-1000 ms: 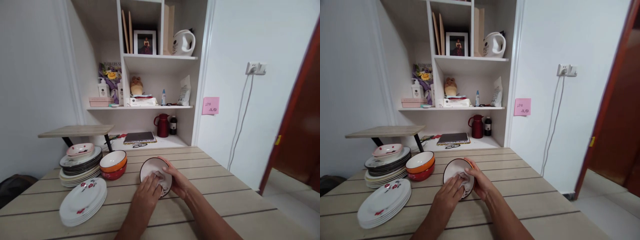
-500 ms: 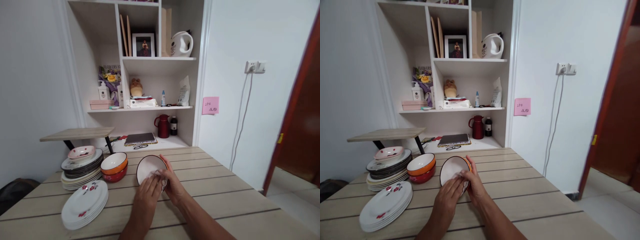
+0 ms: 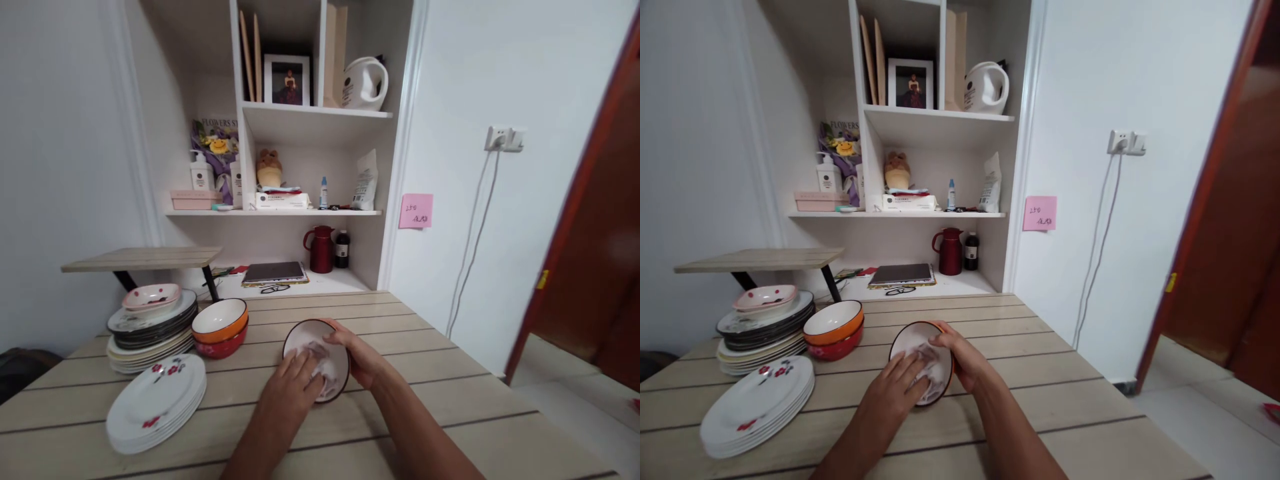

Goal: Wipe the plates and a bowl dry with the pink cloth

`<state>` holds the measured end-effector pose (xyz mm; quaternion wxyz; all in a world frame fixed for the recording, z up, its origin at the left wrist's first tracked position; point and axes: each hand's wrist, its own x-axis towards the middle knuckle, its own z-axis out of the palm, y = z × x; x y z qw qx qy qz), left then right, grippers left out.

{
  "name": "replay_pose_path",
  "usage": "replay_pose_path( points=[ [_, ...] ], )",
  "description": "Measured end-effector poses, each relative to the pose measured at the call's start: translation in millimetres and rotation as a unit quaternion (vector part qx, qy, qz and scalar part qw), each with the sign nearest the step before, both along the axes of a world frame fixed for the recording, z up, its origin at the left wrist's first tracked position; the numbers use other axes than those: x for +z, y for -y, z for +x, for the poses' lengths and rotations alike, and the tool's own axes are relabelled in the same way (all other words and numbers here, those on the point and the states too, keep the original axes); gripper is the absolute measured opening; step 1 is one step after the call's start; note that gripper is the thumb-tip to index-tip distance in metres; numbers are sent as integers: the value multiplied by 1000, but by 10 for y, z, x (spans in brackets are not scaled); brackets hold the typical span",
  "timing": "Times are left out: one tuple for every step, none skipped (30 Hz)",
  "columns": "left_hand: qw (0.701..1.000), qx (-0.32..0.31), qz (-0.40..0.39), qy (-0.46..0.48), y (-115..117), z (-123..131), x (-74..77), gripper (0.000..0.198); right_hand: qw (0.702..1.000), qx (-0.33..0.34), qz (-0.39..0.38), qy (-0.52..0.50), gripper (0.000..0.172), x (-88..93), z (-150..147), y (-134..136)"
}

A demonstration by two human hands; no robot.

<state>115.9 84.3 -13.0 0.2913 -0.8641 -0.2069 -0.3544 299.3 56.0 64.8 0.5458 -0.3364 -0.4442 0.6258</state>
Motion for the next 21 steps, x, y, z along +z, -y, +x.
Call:
replay_pose_path(
  points=[
    [1000,11,4,0,13,-14,3,17,1000,6,-4,-10,47,-11,-17,5],
    [1000,23,5,4,25,-28,9,18,1000,8,-4,-22,54,-26,-42,5],
    [999,30,8,11,35,-41,16,18,999,7,-2,-36,61,-44,-70,3],
    [999,36,12,20,41,-50,22,19,999,6,1,-51,67,-62,-99,-2],
    [999,39,17,29,43,-56,27,21,998,3,5,-62,72,-78,-128,-8],
    [998,43,21,37,43,-58,30,22,997,-3,10,-71,77,-90,-154,-13],
    [998,46,26,45,42,-56,32,23,997,-10,14,-76,80,-97,-180,-17],
    [997,50,27,50,42,-51,33,23,996,-19,19,-80,84,-99,-206,-18],
    [997,54,24,52,43,-44,35,24,996,-29,24,-85,87,-96,-233,-15],
    [997,59,18,53,45,-36,37,25,995,-38,31,-91,91,-89,-263,-9],
    [996,64,12,55,49,-28,42,27,994,-46,39,-95,95,-82,-297,-1],
    [996,70,4,58,53,-21,47,28,993,-53,46,-97,99,-75,-334,9],
    [995,77,-3,65,57,-16,55,30,992,-58,53,-96,103,-72,-372,17],
    [994,82,-12,72,61,-14,63,32,992,-63,57,-93,107,-75,-409,23],
    [993,83,-21,79,64,-14,71,33,992,-67,59,-91,109,-83,-443,25],
    [993,81,-32,83,67,-16,79,33,992,-72,58,-89,108,-98,-472,22],
    [993,75,-44,81,69,-19,86,33,992,-77,53,-88,106,-118,-496,14],
    [993,69,-58,74,72,-22,92,32,991,-85,46,-90,103,-143,-513,1],
    [993,64,-71,66,75,-25,98,32,990,-95,38,-94,100,-169,-525,-14],
    [993,63,-81,60,78,-27,102,32,989,-103,32,-99,97,-193,-533,-30],
    [992,66,-87,59,82,-29,107,31,988,-110,27,-105,95,-213,-540,-44]
  ],
)
